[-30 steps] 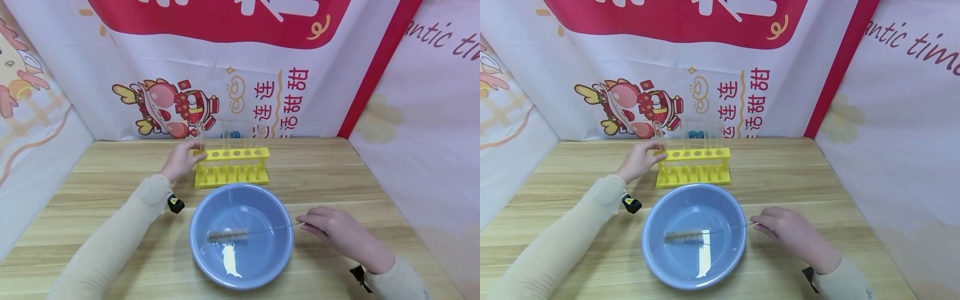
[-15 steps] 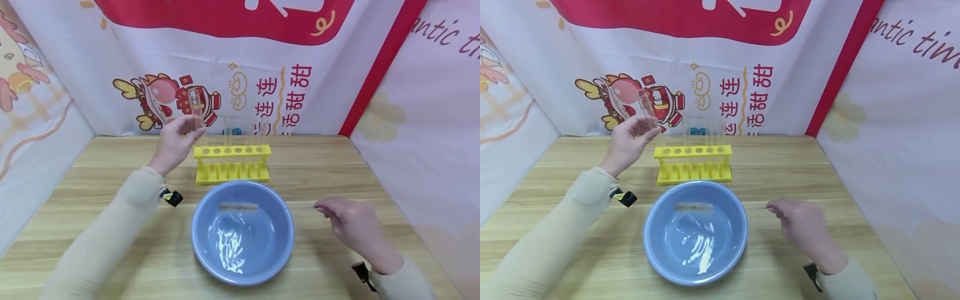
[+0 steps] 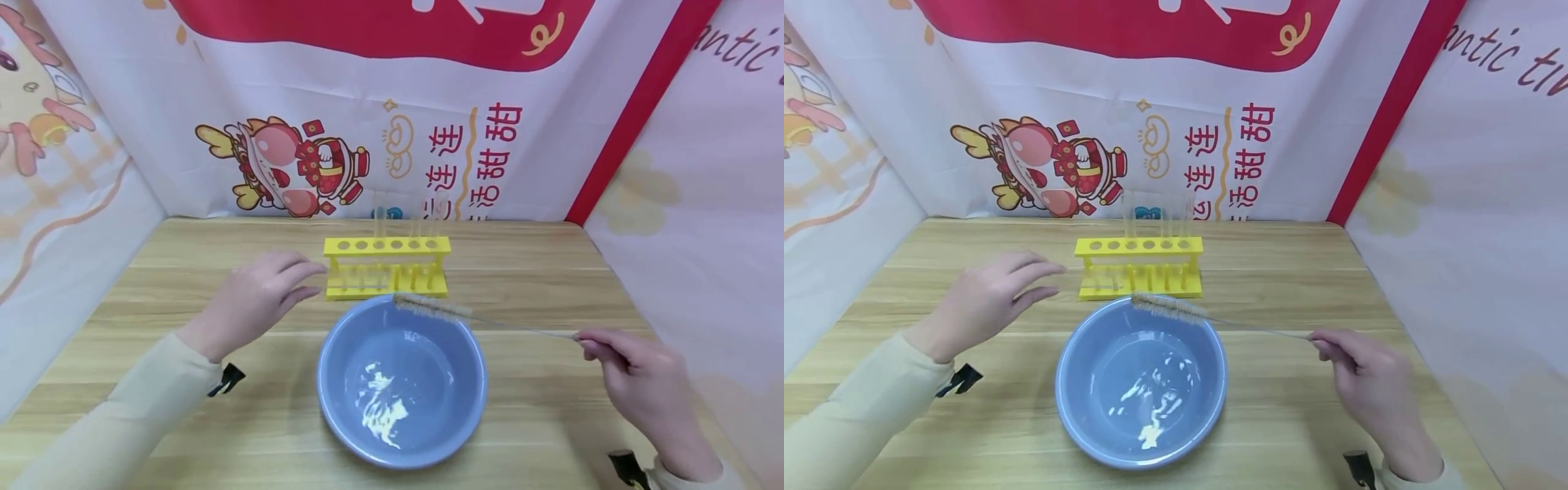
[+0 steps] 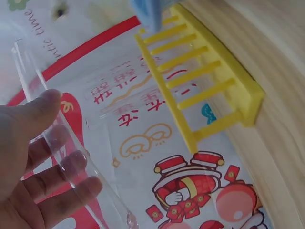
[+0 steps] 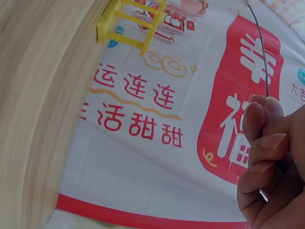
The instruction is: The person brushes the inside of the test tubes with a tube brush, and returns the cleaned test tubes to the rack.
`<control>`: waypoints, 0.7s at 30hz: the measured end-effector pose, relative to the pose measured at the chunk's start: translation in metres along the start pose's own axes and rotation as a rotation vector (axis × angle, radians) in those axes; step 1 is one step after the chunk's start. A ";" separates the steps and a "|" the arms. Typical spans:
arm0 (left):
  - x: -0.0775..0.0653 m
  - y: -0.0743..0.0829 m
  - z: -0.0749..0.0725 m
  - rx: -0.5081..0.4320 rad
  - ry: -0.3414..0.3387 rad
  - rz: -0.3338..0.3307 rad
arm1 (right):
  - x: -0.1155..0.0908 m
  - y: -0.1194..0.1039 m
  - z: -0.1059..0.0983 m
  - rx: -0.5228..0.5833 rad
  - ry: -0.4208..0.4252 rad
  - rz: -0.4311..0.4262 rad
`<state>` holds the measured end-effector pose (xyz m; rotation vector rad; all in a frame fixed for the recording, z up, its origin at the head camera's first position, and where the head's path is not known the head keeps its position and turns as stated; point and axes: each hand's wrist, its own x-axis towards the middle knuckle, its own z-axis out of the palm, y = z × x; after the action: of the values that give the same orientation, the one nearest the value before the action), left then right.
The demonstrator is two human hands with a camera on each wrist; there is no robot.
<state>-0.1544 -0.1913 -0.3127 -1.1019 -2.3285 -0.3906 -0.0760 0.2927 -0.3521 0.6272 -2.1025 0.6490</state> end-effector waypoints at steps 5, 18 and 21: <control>-0.018 0.008 -0.004 0.074 -0.044 0.015 | 0.002 -0.005 -0.005 -0.001 0.012 0.000; -0.026 0.026 -0.015 0.138 -0.103 0.021 | 0.004 -0.019 0.000 0.045 0.010 -0.061; -0.028 0.028 -0.014 0.148 -0.103 0.034 | 0.003 -0.020 0.001 0.080 0.012 -0.074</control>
<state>-0.1129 -0.1976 -0.3159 -1.1110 -2.3818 -0.1491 -0.0660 0.2762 -0.3456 0.7397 -2.0402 0.6965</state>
